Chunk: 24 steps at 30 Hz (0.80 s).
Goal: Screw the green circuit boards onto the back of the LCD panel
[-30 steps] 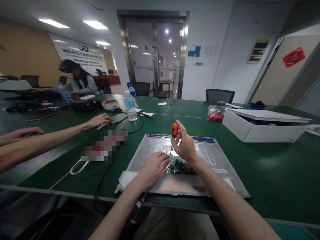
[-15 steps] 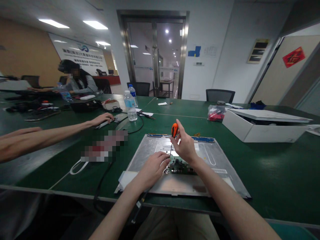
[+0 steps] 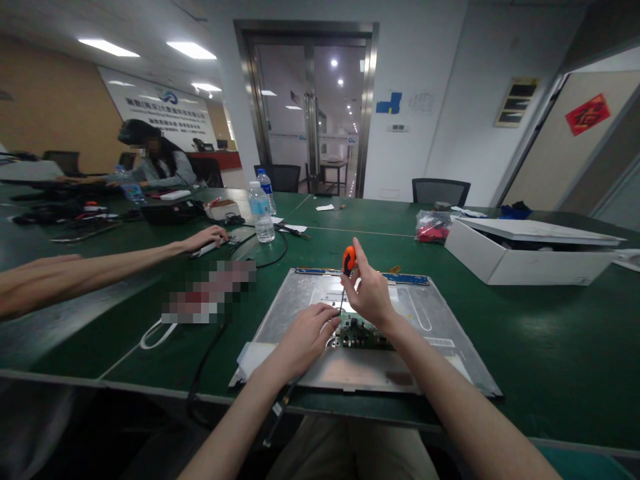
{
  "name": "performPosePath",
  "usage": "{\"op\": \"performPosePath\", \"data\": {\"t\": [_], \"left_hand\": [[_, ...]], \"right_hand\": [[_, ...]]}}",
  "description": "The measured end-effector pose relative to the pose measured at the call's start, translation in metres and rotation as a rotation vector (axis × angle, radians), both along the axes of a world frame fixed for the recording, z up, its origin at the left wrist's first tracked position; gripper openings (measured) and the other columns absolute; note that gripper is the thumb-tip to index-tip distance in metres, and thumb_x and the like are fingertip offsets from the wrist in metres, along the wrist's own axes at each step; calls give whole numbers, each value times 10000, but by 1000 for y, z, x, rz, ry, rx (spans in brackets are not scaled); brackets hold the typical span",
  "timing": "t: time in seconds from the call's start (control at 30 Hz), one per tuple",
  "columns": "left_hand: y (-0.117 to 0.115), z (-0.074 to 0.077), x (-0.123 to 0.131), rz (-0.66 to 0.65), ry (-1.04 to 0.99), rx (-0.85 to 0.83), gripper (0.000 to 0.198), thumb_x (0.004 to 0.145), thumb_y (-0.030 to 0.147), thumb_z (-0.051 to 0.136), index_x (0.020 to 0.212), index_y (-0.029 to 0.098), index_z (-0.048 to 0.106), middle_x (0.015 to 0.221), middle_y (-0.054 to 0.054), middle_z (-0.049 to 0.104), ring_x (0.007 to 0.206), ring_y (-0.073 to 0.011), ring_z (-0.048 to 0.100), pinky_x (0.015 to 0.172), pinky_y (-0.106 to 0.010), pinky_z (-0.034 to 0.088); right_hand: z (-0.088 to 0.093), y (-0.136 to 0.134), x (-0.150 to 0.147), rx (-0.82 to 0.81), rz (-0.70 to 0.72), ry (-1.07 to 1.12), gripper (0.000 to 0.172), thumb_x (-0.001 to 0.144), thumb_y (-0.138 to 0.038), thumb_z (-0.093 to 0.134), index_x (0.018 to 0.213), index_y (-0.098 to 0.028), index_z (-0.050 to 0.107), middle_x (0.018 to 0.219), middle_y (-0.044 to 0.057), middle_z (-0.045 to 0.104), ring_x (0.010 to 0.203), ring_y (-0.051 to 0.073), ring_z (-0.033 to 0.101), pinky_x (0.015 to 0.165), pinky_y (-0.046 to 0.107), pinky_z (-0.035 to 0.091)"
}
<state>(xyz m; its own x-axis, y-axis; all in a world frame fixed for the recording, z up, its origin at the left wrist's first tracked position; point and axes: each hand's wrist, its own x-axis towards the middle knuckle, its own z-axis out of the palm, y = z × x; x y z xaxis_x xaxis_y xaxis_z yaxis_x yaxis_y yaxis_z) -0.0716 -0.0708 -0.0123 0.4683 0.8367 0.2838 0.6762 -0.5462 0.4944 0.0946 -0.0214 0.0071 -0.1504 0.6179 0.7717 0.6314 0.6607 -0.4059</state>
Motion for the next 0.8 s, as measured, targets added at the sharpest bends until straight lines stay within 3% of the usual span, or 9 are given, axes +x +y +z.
{"op": "performPosePath", "data": {"t": [0.1,0.23,0.47,0.67,0.8], "left_hand": [[0,0,0,-5,-10,1,356,958,338,356,1106,187,643,1127,-85,643,1048,-222,562,940,-375,427],[0,0,0,-2,-17,-2,361,958,335,351,1096,174,642,1126,-93,643,1052,-228,561,944,-388,424],[0,0,0,-2,-10,2,352,952,324,357,1107,188,642,1112,-84,649,1032,-219,570,954,-376,424],[0,0,0,5,-18,16,355,952,333,355,1088,183,646,1104,-87,646,1030,-223,573,944,-377,432],[0,1,0,-2,-15,10,353,953,331,355,1086,183,646,1098,-87,648,1027,-223,577,941,-378,432]], "right_hand": [[1,-2,1,-6,-11,18,628,841,-270,521,1416,-157,294,686,-26,601,503,117,529,521,232,419],[4,-1,1,29,-15,29,579,842,-345,562,1372,-208,374,816,5,626,535,109,527,549,238,437],[3,-3,-1,-27,-1,0,652,848,-238,475,1447,-141,236,662,-15,615,472,126,535,505,238,415],[5,-3,1,-12,-9,19,616,824,-324,561,1385,-194,343,753,-14,645,523,115,559,540,227,417],[3,-1,0,-31,-9,7,649,846,-312,533,1434,-174,295,742,-7,649,507,116,546,556,238,428]]}}
